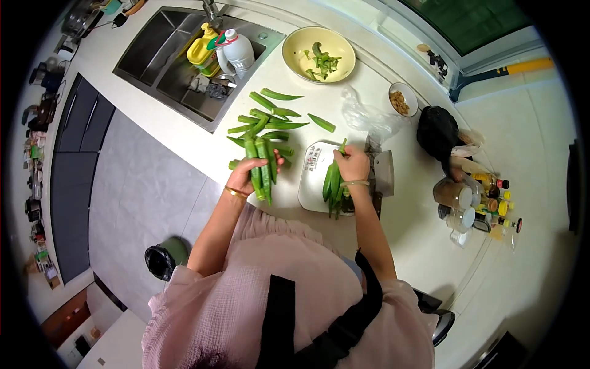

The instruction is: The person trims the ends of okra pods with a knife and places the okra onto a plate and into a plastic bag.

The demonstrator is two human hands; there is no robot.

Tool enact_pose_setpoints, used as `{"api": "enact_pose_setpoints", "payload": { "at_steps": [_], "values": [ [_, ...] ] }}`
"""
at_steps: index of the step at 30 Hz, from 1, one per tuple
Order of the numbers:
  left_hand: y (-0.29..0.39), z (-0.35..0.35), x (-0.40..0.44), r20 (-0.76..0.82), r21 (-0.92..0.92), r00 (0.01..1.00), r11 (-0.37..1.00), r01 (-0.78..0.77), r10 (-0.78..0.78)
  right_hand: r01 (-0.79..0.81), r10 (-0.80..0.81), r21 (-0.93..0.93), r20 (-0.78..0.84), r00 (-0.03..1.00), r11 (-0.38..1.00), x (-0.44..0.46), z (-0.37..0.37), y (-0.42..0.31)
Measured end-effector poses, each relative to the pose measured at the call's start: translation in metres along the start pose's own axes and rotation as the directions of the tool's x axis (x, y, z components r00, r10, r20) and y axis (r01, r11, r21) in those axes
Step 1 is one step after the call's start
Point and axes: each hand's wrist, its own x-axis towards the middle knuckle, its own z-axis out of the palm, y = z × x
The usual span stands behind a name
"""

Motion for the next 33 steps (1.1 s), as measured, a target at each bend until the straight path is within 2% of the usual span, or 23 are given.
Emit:
{"api": "enact_pose_setpoints", "payload": {
  "at_steps": [1, 2, 4, 5, 8, 10, 12, 14, 16, 18, 19, 21, 22, 24, 25, 26, 28, 29, 31, 32, 33],
  "values": [
    [-0.004, 0.002, 0.006, 0.044, 0.023, 0.999, 0.999, 0.025, -0.026, 0.053, -0.039, 0.179, -0.079, 0.996, 0.982, -0.004, -0.002, 0.001],
    [-0.009, 0.004, 0.012, 0.09, 0.048, 0.994, 0.998, 0.052, -0.056, 0.049, -0.036, 0.179, -0.077, 0.996, 0.983, -0.007, -0.003, 0.002],
    [-0.016, 0.021, 0.017, 0.077, 0.07, 0.989, 0.99, 0.122, -0.127, 0.005, -0.007, 0.416, 0.003, 1.0, 0.909, -0.013, -0.012, -0.007],
    [-0.021, 0.027, 0.022, 0.103, 0.051, 0.98, 0.985, 0.164, -0.168, 0.0, 0.007, 0.47, -0.013, 1.0, 0.883, -0.019, -0.012, -0.017],
    [-0.039, 0.033, 0.032, 0.129, 0.067, 0.968, 0.975, 0.21, -0.217, -0.031, 0.039, 0.533, -0.003, 0.999, 0.846, -0.026, 0.003, -0.03],
    [-0.04, 0.048, 0.031, 0.269, 0.048, 0.938, 0.976, 0.213, -0.218, -0.052, 0.039, 0.587, 0.034, 0.999, 0.808, -0.021, 0.008, -0.027],
    [-0.041, 0.043, 0.033, 0.259, 0.07, 0.938, 0.973, 0.219, -0.23, -0.074, 0.028, 0.64, 0.081, 0.996, 0.765, -0.013, 0.006, -0.024],
    [-0.036, 0.036, 0.034, 0.25, -0.045, 0.952, 0.979, 0.196, -0.179, 0.117, -0.109, 0.504, -0.045, 0.993, 0.855, 0.008, -0.013, -0.013],
    [-0.031, 0.028, 0.033, 0.245, -0.085, 0.957, 0.98, 0.179, -0.154, 0.25, -0.217, 0.089, -0.275, 0.937, 0.964, 0.041, -0.022, 0.011],
    [-0.026, 0.022, 0.032, 0.207, -0.063, 0.968, 0.986, 0.155, -0.139, 0.261, -0.295, -0.14, -0.374, 0.879, 0.955, 0.07, -0.037, 0.021],
    [-0.022, 0.024, 0.031, 0.194, -0.056, 0.972, 0.988, 0.145, -0.131, 0.266, -0.299, -0.139, -0.379, 0.876, 0.954, 0.078, -0.042, 0.031],
    [-0.017, 0.028, 0.032, 0.208, -0.065, 0.972, 0.99, 0.125, -0.109, 0.171, -0.188, -0.477, 0.013, 0.982, 0.862, 0.088, -0.05, 0.039],
    [-0.015, 0.029, 0.034, 0.222, -0.072, 0.97, 0.99, 0.118, -0.099, 0.174, -0.192, -0.473, 0.01, 0.981, 0.864, 0.088, -0.051, 0.037],
    [-0.009, 0.033, 0.038, 0.245, -0.076, 0.966, 0.991, 0.108, -0.086, 0.314, -0.181, -0.525, 0.289, 0.94, 0.791, 0.071, -0.057, 0.031],
    [-0.006, 0.036, 0.04, 0.269, -0.082, 0.96, 0.992, 0.101, -0.075, 0.361, -0.261, -0.475, 0.265, 0.928, 0.802, 0.057, -0.058, 0.026],
    [-0.004, 0.04, 0.042, 0.268, -0.095, 0.96, 0.99, 0.106, -0.078, 0.367, -0.265, -0.47, 0.27, 0.926, 0.803, 0.046, -0.054, 0.026],
    [-0.004, 0.046, 0.05, 0.273, -0.107, 0.96, 0.991, 0.086, -0.054, 0.513, -0.442, -0.389, 0.262, 0.858, 0.765, 0.031, -0.05, 0.031],
    [-0.006, 0.046, 0.056, 0.27, -0.122, 0.961, 0.988, 0.093, -0.057, 0.501, -0.433, -0.394, 0.253, 0.865, 0.771, 0.026, -0.048, 0.033],
    [-0.006, 0.042, 0.066, 0.253, -0.08, 0.958, 0.984, 0.161, -0.136, 0.593, -0.592, -0.265, 0.094, 0.8, 0.76, 0.021, -0.049, 0.035],
    [-0.007, 0.041, 0.07, 0.221, -0.046, 0.955, 0.976, 0.214, -0.199, 0.582, -0.584, -0.273, 0.083, 0.807, 0.765, 0.023, -0.052, 0.037],
    [-0.007, 0.044, 0.075, 0.239, -0.021, 0.955, 0.982, 0.187, -0.177, 0.577, -0.588, -0.225, 0.023, 0.808, 0.785, 0.026, -0.06, 0.035]
  ]
}}
